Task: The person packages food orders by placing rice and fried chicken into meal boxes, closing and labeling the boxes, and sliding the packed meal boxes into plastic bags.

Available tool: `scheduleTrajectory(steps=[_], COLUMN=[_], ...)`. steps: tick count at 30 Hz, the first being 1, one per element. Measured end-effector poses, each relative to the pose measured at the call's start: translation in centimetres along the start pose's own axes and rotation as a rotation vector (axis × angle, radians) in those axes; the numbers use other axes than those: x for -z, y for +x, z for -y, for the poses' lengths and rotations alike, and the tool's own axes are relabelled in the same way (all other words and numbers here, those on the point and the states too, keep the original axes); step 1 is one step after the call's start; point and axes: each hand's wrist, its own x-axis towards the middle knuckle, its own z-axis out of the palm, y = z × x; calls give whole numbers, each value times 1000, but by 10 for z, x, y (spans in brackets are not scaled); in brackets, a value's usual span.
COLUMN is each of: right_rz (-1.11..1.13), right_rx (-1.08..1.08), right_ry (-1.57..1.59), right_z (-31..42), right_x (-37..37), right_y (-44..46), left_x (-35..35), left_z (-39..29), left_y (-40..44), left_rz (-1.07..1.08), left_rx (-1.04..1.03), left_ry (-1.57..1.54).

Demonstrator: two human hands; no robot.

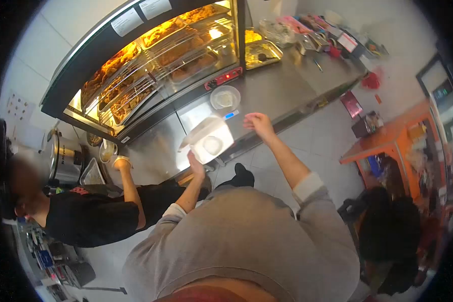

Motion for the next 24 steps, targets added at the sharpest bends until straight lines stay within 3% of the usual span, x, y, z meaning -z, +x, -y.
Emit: scheduleTrajectory(steps=[1, 2, 8, 11, 12, 15, 16, 19, 20, 21, 24], right_rz=[29, 60, -418, -562, -549, -323, -365, -439, -455, -468, -490], right_rx=[-220, -436, -612, -704, -688, -501, -493, -533, -556, -586, -610], right_ry=[284, 565, 1000, 1024, 989, 679, 785, 868, 858, 874, 842], right_z=[-6, -12, -118, -91, -103, -177, -164, -132, -126, -112, -67], right_x=[-2, -6, -57, -79, -76, -46, -45, -34, -33, -37, -57], right_y=[41, 82, 264, 272, 284, 325, 318, 307, 304, 299, 276], left_x=[8, 11, 15, 13, 15, -12, -8, -36, -42, -56, -100], left_z=[-2, -6, -6, 8, 17, -47, -51, -113, -125, -137, -175], left_y=[20, 37, 87, 97, 100, 83, 80, 68, 68, 72, 95], left_rz=[-74, -123, -231, -299, -405, -694, -655, -335, -188, -47, 238], left_rx=[-72, -48, 124, 179, 156, 197, -28, -217, -281, -302, -446], left_ry=[236, 220, 287, 637, 564, 756, 714, 311, 469, 354, 525])
